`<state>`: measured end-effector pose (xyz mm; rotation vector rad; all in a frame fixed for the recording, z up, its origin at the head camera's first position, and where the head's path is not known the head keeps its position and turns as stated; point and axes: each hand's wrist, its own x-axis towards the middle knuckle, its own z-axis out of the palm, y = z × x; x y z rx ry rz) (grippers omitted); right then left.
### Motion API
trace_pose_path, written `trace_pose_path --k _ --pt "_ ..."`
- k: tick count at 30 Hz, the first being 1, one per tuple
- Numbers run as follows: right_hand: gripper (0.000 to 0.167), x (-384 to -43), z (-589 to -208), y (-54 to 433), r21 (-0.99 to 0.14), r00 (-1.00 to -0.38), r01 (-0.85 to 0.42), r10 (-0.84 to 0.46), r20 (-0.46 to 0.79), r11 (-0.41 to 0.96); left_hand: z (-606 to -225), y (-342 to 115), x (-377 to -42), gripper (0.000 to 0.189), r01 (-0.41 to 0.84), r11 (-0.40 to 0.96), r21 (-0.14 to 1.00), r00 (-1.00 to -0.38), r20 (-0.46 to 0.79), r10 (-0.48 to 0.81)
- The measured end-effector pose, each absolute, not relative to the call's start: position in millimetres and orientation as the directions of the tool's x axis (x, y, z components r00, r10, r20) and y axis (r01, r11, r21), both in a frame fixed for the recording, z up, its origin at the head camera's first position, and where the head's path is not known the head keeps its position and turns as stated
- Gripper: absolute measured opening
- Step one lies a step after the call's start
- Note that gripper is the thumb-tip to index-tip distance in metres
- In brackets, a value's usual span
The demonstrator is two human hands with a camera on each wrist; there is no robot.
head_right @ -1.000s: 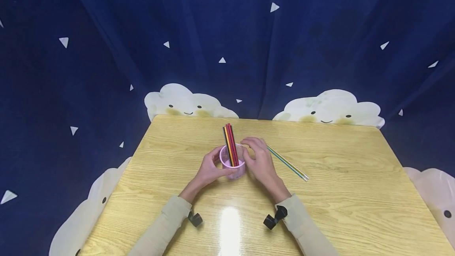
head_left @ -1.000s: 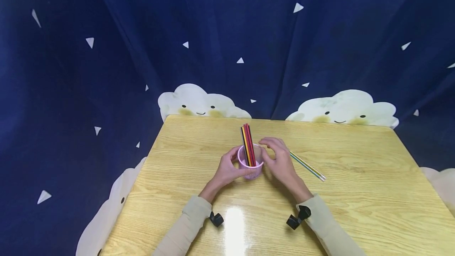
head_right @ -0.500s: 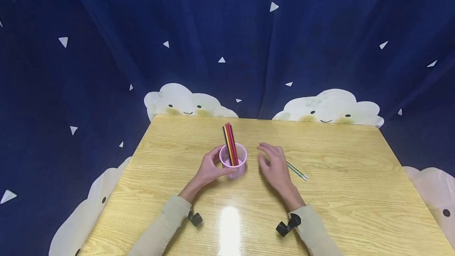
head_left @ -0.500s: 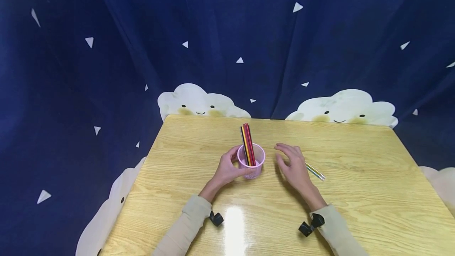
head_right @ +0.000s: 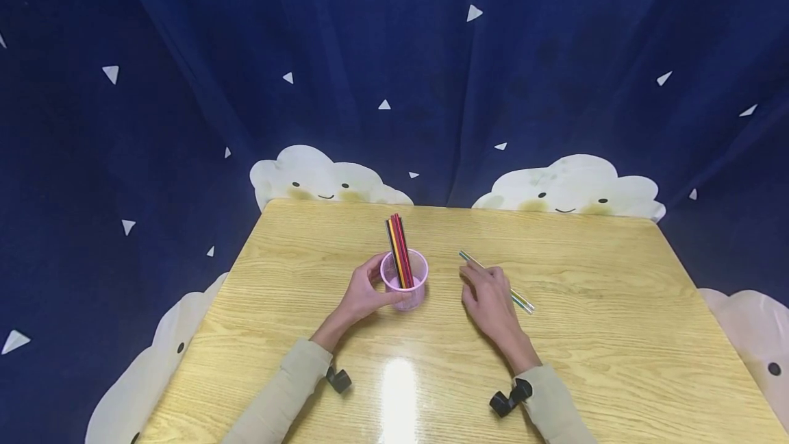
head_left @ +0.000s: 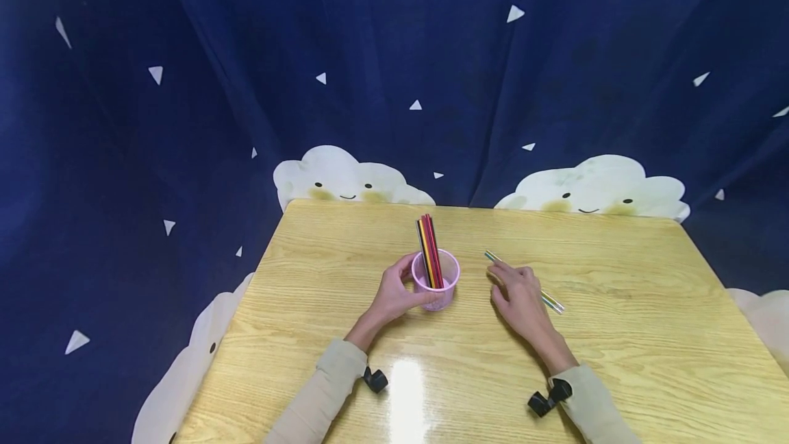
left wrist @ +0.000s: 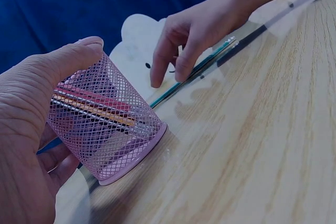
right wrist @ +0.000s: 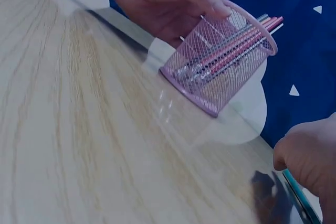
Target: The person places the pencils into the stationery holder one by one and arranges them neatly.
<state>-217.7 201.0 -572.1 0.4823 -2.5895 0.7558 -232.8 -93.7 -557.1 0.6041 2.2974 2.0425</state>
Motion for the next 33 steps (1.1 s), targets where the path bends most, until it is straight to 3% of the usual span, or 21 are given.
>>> trace_pose_path --k 8,33 --pt "0.04 -215.1 -579.8 209.2 -0.412 -0.882 -0.384 -0.196 0.428 0.826 -557.1 -93.7 -231.1 0.084 0.285 0.101 0.953 -0.925 0.245 0.291" --pt "0.025 -214.3 -579.0 206.3 -0.377 -0.884 -0.382 -0.216 0.414 0.844 -556.5 -93.8 -231.7 0.085 0.299 0.083 0.951 -0.918 0.263 0.298"
